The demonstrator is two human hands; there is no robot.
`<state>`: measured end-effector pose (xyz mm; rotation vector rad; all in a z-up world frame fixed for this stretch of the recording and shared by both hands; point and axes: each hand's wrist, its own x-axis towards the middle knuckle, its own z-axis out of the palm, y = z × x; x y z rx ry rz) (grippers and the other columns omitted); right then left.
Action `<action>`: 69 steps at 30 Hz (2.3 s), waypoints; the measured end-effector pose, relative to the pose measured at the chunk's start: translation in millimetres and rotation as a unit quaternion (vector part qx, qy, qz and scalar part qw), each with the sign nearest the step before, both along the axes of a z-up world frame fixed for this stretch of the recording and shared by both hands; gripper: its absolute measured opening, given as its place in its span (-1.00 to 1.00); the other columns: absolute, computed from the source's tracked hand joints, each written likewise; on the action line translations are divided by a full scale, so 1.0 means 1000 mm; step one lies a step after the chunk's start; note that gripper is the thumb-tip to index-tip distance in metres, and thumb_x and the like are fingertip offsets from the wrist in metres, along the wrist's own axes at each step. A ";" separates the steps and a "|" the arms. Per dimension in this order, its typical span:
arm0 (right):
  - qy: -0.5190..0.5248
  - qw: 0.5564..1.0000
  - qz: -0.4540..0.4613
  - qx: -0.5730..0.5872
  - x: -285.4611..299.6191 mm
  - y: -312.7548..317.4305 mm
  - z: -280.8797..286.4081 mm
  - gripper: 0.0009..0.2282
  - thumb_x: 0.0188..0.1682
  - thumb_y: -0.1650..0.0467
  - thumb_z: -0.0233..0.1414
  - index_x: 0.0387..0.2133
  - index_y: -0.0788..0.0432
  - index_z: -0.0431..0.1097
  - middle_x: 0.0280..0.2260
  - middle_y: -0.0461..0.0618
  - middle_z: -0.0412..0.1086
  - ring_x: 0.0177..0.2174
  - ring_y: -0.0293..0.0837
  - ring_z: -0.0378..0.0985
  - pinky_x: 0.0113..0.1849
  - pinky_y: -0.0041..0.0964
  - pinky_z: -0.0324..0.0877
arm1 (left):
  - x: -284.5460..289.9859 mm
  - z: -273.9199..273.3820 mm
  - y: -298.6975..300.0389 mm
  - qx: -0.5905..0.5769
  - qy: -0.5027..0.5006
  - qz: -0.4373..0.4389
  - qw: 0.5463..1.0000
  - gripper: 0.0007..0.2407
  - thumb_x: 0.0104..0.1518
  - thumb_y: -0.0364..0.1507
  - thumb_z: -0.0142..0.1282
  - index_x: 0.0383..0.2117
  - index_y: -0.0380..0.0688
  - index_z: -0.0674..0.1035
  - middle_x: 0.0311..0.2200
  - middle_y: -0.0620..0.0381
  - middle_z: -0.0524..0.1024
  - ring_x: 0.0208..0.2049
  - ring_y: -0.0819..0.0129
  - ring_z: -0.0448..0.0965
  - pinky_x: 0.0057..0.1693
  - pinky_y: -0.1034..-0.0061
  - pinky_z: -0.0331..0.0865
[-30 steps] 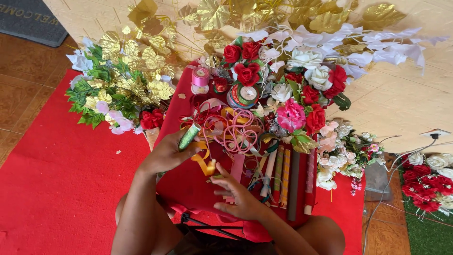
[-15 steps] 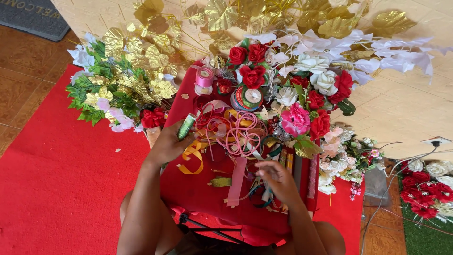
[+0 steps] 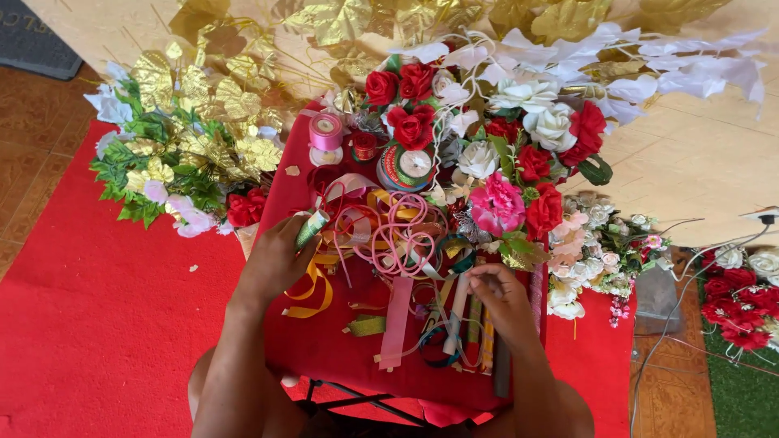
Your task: The person sits on a red mat and wraps colorful ribbons around cylindrical sticks. They handle multiple ribbons and sticks, winding the ribbons tightly around the sticks to create decorative items.
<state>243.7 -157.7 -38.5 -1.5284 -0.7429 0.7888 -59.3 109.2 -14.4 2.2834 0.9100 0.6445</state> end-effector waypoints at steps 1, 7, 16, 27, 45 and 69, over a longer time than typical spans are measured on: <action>0.001 1.000 -0.002 0.001 0.001 0.000 0.001 -0.83 0.05 0.48 0.14 -0.15 0.36 0.45 -0.24 0.15 0.51 -0.35 -0.11 0.59 -0.32 -0.30 0.46 | 0.003 0.000 0.001 0.001 0.001 -0.002 1.000 -0.78 0.17 -0.47 0.22 -0.07 -0.21 0.60 -0.25 -0.19 0.64 -0.25 -0.20 0.69 -0.16 0.16 0.53; -0.137 0.972 0.142 -0.131 -0.019 -0.001 0.030 -0.78 -0.02 0.50 0.19 -0.09 0.23 0.56 -0.33 0.07 0.57 -0.45 -0.17 0.58 -0.40 -0.25 0.47 | 0.013 -0.014 -0.014 0.016 -0.007 -0.015 1.000 -0.78 0.14 -0.50 0.22 -0.09 -0.23 0.59 -0.29 -0.17 0.65 -0.29 -0.17 0.70 -0.17 0.14 0.55; -0.229 0.892 0.326 -0.215 -0.035 0.002 0.025 -0.80 0.09 0.47 0.04 -0.11 0.26 0.57 -0.44 0.18 0.52 -0.47 0.00 0.53 -0.38 -0.15 0.42 | 0.065 -0.016 -0.107 -0.196 -0.052 -0.219 0.954 -0.80 0.04 -0.55 0.23 -0.21 -0.32 0.60 -0.38 -0.26 0.62 -0.31 -0.28 0.66 -0.19 0.04 0.46; -0.446 0.843 0.192 -0.233 -0.026 -0.009 -0.042 -0.95 -0.02 0.33 0.19 -0.37 -0.02 0.58 -0.42 -0.13 0.33 -0.40 -0.11 0.49 -0.44 -0.28 0.37 | 0.068 -0.030 -0.108 -0.330 -0.039 -0.144 0.932 -0.79 0.12 -0.40 0.26 -0.19 -0.22 0.63 -0.35 -0.13 0.66 -0.32 0.00 0.64 -0.20 0.22 0.42; -0.400 0.891 0.156 -0.150 0.004 -0.024 -0.024 -0.85 0.08 0.47 0.07 -0.28 0.00 0.61 -0.44 -0.16 0.35 -0.46 -0.17 0.51 -0.44 -0.37 0.43 | 0.081 -0.016 -0.142 -0.378 0.097 -0.343 0.854 -0.49 0.11 -0.26 0.30 0.07 -0.44 0.48 0.18 -0.50 0.29 0.23 -0.46 0.31 0.28 -0.17 0.28; -0.349 0.910 0.165 -0.149 -0.004 -0.023 -0.010 -0.85 0.13 0.38 0.05 -0.11 0.12 0.52 -0.29 0.04 0.51 -0.43 -0.05 0.59 -0.45 -0.23 0.47 | 0.078 -0.030 -0.135 -0.419 0.108 -0.312 0.846 -0.67 0.20 -0.28 0.22 -0.05 -0.27 0.60 -0.21 -0.12 0.56 -0.20 0.08 0.56 -0.14 0.28 0.40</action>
